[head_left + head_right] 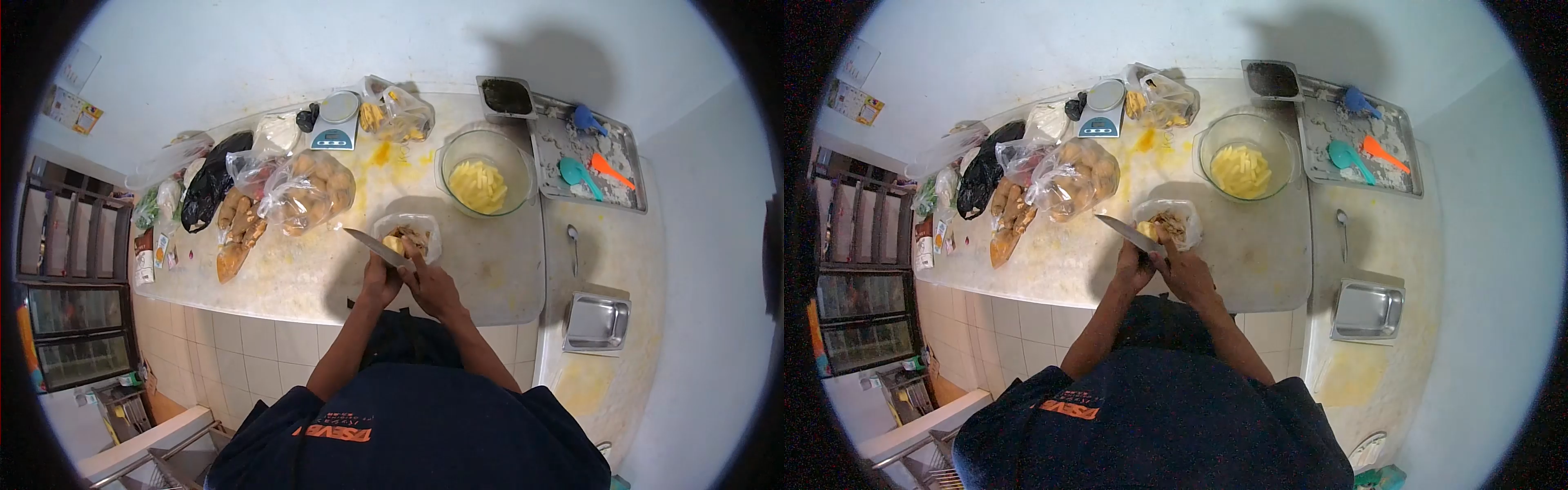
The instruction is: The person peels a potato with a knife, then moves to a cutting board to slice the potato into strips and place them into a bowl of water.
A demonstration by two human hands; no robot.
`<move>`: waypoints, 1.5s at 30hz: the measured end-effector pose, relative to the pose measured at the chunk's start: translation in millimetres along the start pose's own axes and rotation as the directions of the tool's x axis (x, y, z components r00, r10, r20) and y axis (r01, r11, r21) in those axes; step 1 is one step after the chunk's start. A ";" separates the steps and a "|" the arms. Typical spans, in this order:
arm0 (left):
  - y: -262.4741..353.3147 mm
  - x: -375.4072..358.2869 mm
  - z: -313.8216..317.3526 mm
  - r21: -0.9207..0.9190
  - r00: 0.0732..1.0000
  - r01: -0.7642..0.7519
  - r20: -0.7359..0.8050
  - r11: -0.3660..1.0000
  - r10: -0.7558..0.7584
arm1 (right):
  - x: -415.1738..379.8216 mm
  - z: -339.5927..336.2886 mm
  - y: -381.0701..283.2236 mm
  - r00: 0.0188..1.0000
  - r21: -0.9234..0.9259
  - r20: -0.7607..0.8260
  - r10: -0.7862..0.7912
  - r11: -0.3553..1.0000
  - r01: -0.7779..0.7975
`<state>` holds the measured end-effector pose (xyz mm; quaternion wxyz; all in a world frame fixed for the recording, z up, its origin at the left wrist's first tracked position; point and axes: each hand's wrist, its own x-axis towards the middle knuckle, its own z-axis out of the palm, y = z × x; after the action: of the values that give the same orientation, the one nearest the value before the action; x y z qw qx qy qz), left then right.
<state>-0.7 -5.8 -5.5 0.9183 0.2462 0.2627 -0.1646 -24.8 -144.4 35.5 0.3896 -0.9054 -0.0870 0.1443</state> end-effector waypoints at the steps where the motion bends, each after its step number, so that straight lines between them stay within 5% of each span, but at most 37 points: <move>1: 0.7 0.2 -2.4 -0.018 1.000 0.015 0.024 1.000 -0.015 | 0.0 5.2 2.2 1.000 0.001 -0.018 -0.011 1.000 0.011; 14: 4.7 -8.5 2.6 0.168 1.000 -0.004 -0.015 0.986 0.007 | 4.4 7.9 11.0 0.996 -0.008 0.091 -0.017 1.000 0.018; 17: -6.1 12.2 -51.8 0.174 0.952 0.033 0.294 0.984 -0.084 | 10.6 -0.5 7.7 0.990 -0.009 0.081 0.112 0.994 -0.112; 20: -3.8 -13.5 -3.1 0.226 0.979 0.030 0.189 0.974 -0.074 | 13.7 -16.8 10.9 0.996 0.199 0.050 0.073 0.977 -0.081; 24: 5.8 1.0 -1.5 0.148 0.983 0.053 0.167 0.988 -0.077 | 9.2 -10.1 16.3 0.998 0.149 -0.064 0.028 0.989 -0.018; 27: 0.5 -11.1 10.3 0.073 0.999 -0.011 -0.033 0.997 0.013 | 1.9 -4.0 4.2 0.999 0.072 -0.039 0.021 0.997 -0.018; 35: -2.1 13.3 -33.1 0.106 0.999 -0.018 0.028 0.994 0.015 | -2.6 11.2 1.9 0.999 0.022 0.005 -0.035 0.999 0.035; 45: -1.0 2.0 -13.5 0.109 0.998 -0.017 0.058 0.994 0.010 | -3.9 8.6 2.8 0.999 -0.075 0.035 -0.013 0.997 0.015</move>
<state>-4.9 0.3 -17.0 0.9117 0.2931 0.2251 -0.1796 -31.2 -141.5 28.7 0.3548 -0.9162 -0.1055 0.1537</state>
